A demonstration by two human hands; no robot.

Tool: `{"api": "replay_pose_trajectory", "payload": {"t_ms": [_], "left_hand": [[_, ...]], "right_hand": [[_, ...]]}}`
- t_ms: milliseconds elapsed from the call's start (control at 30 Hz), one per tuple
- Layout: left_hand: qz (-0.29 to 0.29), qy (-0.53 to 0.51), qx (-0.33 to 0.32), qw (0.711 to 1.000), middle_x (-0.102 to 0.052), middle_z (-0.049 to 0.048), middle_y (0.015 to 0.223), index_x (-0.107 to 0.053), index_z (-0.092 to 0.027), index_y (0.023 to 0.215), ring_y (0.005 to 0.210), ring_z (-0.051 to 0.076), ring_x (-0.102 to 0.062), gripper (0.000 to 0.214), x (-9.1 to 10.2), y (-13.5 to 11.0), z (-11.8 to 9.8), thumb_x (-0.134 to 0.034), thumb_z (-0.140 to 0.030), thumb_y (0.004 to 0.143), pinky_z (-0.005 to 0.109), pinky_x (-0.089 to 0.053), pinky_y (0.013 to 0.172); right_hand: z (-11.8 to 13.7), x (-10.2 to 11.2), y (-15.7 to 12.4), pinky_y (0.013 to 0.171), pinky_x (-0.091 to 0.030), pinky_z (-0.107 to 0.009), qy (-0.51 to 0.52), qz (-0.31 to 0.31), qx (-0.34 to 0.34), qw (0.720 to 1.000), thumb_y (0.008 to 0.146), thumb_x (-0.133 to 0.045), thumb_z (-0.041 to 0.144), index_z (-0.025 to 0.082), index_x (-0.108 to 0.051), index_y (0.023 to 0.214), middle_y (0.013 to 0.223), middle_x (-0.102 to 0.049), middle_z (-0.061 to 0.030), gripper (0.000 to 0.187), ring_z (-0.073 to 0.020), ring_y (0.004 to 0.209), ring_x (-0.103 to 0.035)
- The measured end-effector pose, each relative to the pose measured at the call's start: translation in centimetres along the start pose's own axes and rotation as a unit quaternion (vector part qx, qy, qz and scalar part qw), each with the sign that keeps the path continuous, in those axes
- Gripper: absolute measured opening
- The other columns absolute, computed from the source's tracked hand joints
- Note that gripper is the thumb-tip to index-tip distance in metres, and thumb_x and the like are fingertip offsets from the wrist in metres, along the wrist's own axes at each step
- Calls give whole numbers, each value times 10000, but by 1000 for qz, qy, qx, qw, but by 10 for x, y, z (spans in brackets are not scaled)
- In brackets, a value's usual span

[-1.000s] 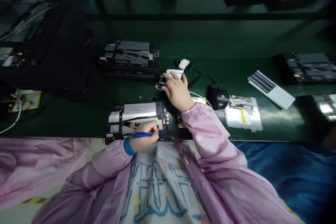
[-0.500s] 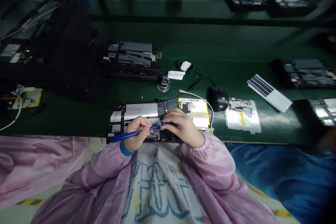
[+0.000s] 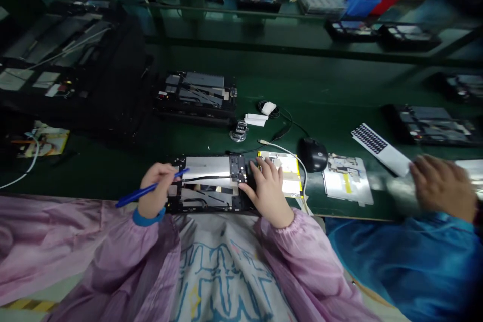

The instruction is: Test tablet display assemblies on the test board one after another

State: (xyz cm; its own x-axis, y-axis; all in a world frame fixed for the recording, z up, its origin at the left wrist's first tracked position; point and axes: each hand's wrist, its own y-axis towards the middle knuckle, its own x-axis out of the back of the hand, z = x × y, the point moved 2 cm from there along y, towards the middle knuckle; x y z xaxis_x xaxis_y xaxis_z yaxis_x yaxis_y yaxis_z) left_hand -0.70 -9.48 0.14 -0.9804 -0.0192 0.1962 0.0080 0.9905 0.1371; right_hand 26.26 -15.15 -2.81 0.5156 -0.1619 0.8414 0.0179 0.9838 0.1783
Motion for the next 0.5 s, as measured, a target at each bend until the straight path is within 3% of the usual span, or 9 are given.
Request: {"api": "replay_pose_trajectory", "payload": {"t_ms": [33, 100, 200, 300, 400, 500], "left_hand": [[-35, 15, 21, 999, -611, 17, 689, -569, -159, 694, 706, 142, -593, 153, 14, 4, 8, -614, -264, 796, 279, -470, 756], [-42, -17, 60, 997, -598, 4, 653, -573, -159, 677, 633, 127, -568, 157, 32, 10, 23, -623, -283, 760, 287, -465, 757], [-22, -134, 72, 988, -576, -1, 598, -540, -151, 615, 522, 99, -508, 235, 37, 9, 36, -654, -335, 708, 284, -469, 694], [-26, -233, 55, 970, -549, 1, 554, -512, -152, 593, 506, 103, -493, 286, 24, 5, 31, -691, -356, 684, 251, -448, 580], [-21, -284, 4, 959, -505, -9, 497, -534, -170, 622, 521, 120, -509, 267, 10, 10, 13, -688, -369, 713, 332, -519, 747], [-2, -317, -35, 948, -483, -16, 478, -543, -185, 635, 511, 122, -503, 249, 8, 26, -5, -670, -366, 749, 430, -496, 938]], "right_hand": [[-3, -5, -3, 1068, -182, -708, -27, 8, -17, 999, 892, -412, 629, 90, -538, 1302, 1405, -451, -219, 689, -420, 1369, -289], [-5, -16, -7, 1081, -128, -725, -28, 50, -16, 998, 887, -436, 619, 81, -508, 1335, 1472, -380, -202, 704, -431, 1422, -178], [-1, -22, -8, 1114, -146, -689, 53, 77, -25, 995, 888, -466, 573, 79, -437, 1398, 1519, -309, -187, 711, -402, 1455, -95], [5, -7, -2, 1151, -259, -558, 177, 57, -42, 982, 911, -467, 479, 145, -448, 1407, 1488, -367, -165, 598, -317, 1448, -219], [10, 21, 9, 1151, -331, -444, 284, 24, -50, 957, 896, -530, 405, 246, -463, 1400, 1460, -423, -107, 533, -240, 1392, -364], [8, 48, 24, 1124, -379, -441, 373, -13, -84, 924, 853, -610, 380, 291, -381, 1447, 1466, -431, -84, 642, -238, 1353, -425]]}}
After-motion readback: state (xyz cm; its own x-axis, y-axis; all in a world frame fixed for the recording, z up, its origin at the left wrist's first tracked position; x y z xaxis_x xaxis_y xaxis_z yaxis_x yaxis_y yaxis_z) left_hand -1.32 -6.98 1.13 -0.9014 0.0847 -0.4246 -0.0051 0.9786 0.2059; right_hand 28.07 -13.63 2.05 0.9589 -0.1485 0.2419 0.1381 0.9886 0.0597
